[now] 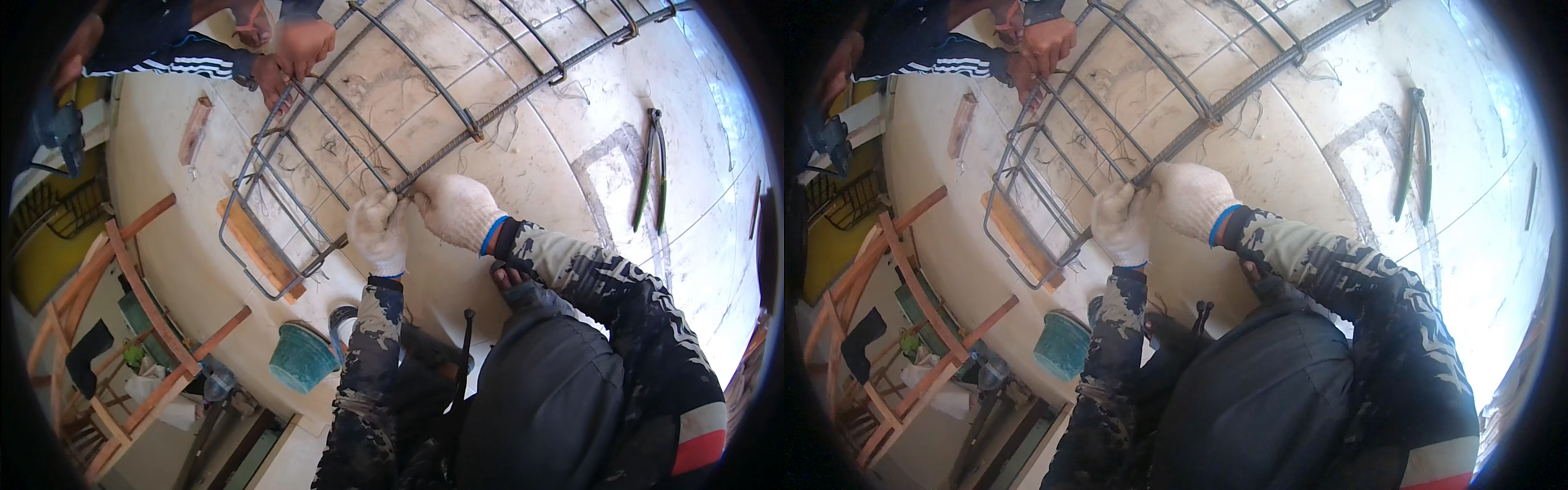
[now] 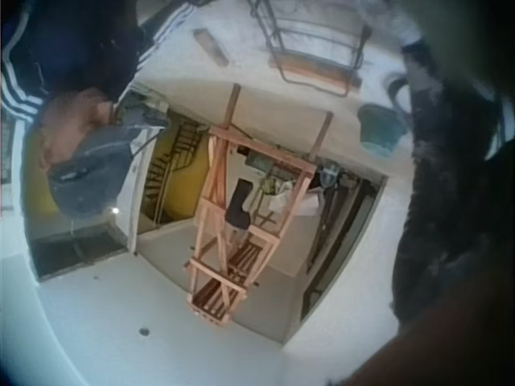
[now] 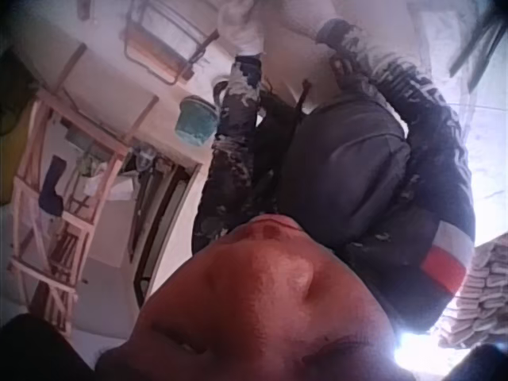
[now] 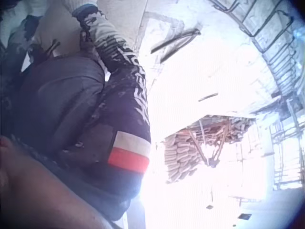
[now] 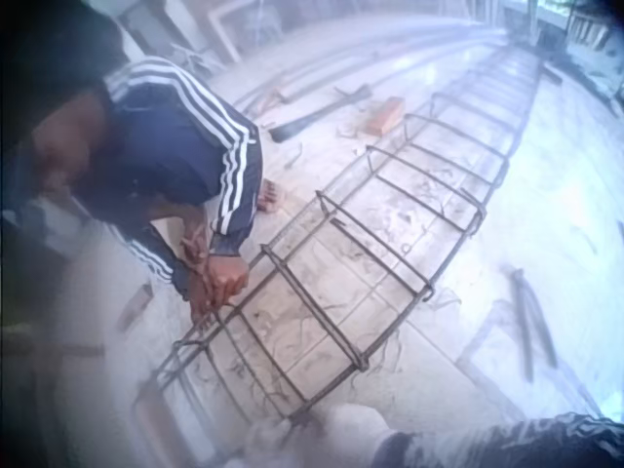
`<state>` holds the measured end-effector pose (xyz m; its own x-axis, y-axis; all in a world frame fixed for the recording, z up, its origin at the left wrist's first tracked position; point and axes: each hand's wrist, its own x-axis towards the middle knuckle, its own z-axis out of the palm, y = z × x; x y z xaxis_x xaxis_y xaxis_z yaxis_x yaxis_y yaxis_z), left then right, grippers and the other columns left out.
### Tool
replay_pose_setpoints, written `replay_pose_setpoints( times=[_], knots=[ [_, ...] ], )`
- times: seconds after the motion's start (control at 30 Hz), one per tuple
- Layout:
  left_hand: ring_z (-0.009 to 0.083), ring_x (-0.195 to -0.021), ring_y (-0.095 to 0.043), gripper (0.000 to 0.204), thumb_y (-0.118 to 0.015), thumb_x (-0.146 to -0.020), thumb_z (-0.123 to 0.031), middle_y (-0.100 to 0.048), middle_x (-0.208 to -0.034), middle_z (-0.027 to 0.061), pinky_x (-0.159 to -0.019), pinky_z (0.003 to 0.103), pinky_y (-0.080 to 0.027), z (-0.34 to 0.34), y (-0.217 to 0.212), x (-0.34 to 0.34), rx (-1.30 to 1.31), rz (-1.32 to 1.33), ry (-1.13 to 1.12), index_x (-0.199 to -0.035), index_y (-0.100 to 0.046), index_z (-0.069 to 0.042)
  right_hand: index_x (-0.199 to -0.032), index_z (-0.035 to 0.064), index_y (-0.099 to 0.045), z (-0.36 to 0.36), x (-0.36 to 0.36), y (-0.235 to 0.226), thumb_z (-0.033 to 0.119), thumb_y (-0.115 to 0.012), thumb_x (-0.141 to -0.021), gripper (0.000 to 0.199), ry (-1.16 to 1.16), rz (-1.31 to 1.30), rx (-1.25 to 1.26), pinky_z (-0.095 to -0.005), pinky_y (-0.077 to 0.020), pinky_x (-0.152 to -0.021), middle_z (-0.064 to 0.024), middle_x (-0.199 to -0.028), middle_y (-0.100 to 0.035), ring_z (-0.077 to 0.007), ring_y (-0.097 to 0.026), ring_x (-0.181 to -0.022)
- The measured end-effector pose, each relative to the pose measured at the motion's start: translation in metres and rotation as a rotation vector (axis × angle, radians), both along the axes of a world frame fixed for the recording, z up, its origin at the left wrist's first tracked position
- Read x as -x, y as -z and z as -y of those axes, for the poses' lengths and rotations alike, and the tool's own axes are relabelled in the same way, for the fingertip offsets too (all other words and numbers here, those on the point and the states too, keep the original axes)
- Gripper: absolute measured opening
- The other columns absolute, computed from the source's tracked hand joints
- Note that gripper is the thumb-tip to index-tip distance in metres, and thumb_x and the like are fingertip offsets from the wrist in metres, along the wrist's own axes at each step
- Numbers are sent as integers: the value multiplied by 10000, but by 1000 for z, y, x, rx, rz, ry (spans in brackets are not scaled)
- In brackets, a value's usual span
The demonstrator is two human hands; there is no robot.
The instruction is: The person sits on the floor and uses pliers to twist wire ties around a metal frame, securing the crossbars to the main rails. Another person works alongside on the same frame.
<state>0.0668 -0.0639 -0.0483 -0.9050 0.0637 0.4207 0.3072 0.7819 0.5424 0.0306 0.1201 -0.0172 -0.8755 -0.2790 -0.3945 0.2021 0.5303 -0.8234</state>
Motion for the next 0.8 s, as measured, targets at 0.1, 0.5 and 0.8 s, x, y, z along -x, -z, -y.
replay_pose_setpoints(
  times=[0.1,0.5,0.8],
  knots=[
    [321,-966,-706,380,-908,-705,1,-755,-1052,92,-845,448,-539,2,2,2,92,-85,6,-1030,-751,-118,-1005,53,-736,0,2,4,229,-588,-960,234,-17,-26,49,-531,-575,-840,-231,-926,-741,-443,-718,-941],
    [328,-1021,-696,384,-840,-741,17,-746,-1061,72,-930,450,-540,-2,0,5,100,-104,37,-1102,-773,-97,-984,26,-696,-3,3,-3,207,-609,-968,201,6,-132,303,-550,-538,-785,-253,-918,-697,-483,-672,-913],
    [370,-1245,-545,438,-659,-823,-18,-631,-1307,138,-1078,501,-421,-34,-43,-29,84,188,-160,-1251,-751,-38,-1054,46,-753,-28,0,-49,229,-651,-957,231,-62,-44,227,-526,-560,-796,-236,-932,-727,-459,-699,-901]
  ],
)
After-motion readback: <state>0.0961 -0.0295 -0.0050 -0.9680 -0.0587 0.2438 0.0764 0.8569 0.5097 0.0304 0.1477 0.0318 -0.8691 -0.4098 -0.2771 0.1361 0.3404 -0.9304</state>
